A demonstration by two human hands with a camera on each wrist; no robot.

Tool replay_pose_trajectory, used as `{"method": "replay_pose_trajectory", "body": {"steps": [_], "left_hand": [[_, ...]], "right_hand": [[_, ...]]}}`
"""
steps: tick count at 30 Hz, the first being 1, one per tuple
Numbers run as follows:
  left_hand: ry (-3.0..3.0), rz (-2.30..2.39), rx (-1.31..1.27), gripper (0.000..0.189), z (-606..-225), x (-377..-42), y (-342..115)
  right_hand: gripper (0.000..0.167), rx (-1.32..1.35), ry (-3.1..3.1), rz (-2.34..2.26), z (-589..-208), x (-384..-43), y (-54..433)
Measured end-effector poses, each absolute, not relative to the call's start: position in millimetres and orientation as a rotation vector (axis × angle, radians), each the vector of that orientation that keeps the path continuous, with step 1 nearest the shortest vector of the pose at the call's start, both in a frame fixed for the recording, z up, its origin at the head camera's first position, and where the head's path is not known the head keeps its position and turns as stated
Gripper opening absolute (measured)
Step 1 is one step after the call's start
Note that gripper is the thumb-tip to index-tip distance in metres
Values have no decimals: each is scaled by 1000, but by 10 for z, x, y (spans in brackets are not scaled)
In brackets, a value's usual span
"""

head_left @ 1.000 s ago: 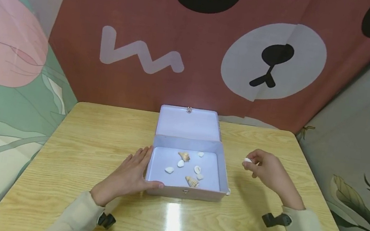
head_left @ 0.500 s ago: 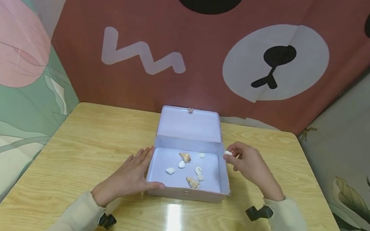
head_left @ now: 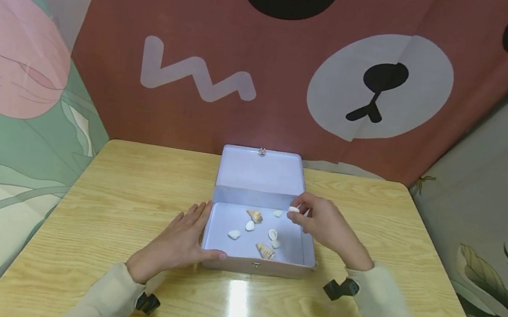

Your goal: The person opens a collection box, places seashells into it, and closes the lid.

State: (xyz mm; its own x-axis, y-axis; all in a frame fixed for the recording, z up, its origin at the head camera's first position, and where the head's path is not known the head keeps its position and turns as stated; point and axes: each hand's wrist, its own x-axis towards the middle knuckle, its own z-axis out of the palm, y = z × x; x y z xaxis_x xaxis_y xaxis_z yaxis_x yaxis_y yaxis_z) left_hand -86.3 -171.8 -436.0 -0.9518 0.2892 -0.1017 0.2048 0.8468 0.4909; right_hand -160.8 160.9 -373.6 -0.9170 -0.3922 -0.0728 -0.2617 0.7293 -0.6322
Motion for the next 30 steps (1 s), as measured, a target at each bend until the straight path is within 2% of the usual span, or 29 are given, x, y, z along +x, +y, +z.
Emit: {"method": "replay_pose_trajectory", "body": {"steps": [15,30], "left_hand": [[2856,721,390,132,-4363,-864,-1716],[2861,732,400,132,-4381,-867,-1724]], "right_hand": [[26,-631,2707,-937,-3702,-1571,1468],[23,-580,2730,-949,-3719,-1572,1682]]}}
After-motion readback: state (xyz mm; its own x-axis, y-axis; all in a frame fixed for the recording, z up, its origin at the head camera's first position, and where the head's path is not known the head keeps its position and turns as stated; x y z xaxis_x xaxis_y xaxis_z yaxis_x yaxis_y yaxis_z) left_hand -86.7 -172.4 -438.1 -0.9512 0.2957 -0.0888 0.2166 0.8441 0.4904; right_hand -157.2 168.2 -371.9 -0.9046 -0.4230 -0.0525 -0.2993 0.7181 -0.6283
